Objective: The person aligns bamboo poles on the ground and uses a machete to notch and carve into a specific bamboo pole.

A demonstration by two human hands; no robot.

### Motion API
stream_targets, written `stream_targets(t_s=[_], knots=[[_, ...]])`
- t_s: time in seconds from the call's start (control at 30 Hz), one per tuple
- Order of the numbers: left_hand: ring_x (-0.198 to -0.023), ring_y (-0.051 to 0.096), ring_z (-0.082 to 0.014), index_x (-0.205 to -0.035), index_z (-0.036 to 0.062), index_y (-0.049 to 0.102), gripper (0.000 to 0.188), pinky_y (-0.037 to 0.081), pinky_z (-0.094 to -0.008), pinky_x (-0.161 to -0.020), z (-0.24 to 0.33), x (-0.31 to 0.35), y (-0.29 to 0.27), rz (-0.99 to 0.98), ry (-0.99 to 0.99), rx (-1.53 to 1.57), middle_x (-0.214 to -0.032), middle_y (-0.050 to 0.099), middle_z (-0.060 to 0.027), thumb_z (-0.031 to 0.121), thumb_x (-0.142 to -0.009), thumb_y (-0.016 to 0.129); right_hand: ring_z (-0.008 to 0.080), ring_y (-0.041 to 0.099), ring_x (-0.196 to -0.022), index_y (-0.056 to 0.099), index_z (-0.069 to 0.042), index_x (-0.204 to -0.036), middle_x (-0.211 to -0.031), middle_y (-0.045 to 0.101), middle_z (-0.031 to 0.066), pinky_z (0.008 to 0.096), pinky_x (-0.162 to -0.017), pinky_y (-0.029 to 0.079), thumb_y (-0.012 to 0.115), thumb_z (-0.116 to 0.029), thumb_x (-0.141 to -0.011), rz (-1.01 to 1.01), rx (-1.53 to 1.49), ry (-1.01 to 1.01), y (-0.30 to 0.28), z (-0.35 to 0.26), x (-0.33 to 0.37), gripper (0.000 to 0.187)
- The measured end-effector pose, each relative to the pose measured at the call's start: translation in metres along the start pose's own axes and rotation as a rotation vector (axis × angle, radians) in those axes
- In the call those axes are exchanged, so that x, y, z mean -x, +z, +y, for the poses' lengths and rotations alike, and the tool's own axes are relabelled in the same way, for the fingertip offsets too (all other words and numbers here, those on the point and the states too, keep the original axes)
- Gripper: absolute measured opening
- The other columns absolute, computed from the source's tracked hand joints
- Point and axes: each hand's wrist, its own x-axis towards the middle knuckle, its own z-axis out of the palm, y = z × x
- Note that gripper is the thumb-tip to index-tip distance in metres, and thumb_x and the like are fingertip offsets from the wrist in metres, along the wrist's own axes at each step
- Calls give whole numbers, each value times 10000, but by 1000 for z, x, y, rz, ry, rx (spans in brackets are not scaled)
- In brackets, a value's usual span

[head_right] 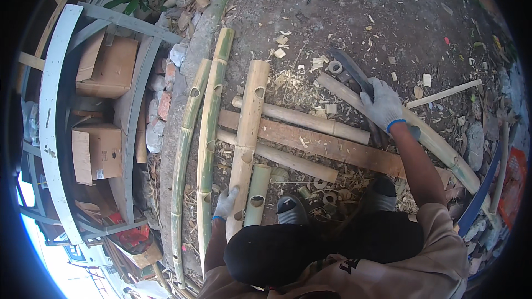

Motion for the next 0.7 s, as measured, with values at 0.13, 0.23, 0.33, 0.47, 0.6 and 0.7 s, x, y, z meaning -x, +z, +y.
stream_targets(t_s=[0.13, 0.23, 0.33, 0.47, 0.6, 0.7], knots=[[-1043, 757, -264, -1356, -51, 676, 690, 573, -420, -935, 22, 12, 23, 131, 43, -231, -1149, 788, -220, 507, -960, 764, 430, 656, -1167, 543, -82, -1400, -1224, 683, 221, 542, -1023, 510, 657, -309, -1002, 8, 114, -41, 5, 12, -2, 472], [-998, 785, -386, -1265, -39, 712, 703, 588, -474, -882, 34, 23, 30, 245, 47, -396, -1058, 786, -276, 557, -898, 787, 433, 658, -1165, 535, -94, -1407, -1200, 697, 226, 543, -1019, 511, 658, -283, -1003, -56, 75, -11, 1, 9, -6, 463], [-1011, 768, -447, -1224, -47, 716, 732, 588, -495, -870, 41, 30, 35, 294, 47, -420, -1036, 778, -291, 587, -868, 792, 439, 659, -1166, 532, -102, -1408, -1187, 704, 229, 553, -1020, 509, 661, -273, -1002, -43, 37, -28, 5, 10, -5, 458], [-998, 776, -427, -1218, -39, 722, 705, 589, -490, -867, 40, 28, 31, 303, 62, -410, -1024, 782, -279, 574, -876, 790, 442, 660, -1165, 526, -104, -1412, -1202, 702, 228, 561, -1023, 508, 668, -272, -1000, -46, 64, -36, 7, 12, -6, 467], [-939, 780, -430, -1182, -34, 731, 653, 587, -506, -822, 33, 22, 32, 291, 74, -403, -952, 774, -280, 551, -895, 780, 442, 662, -1161, 522, -106, -1417, -1207, 700, 229, 558, -1017, 514, 668, -276, -1002, -14, 63, -54, 10, 20, -7, 472], [-899, 775, -442, -1168, -35, 729, 640, 583, -519, -794, 22, 21, 29, 314, 90, -414, -906, 763, -286, 546, -902, 770, 441, 663, -1158, 521, -103, -1418, -1213, 698, 230, 555, -1013, 516, 667, -276, -1002, -24, 58, -53, 11, 15, -7, 474]])
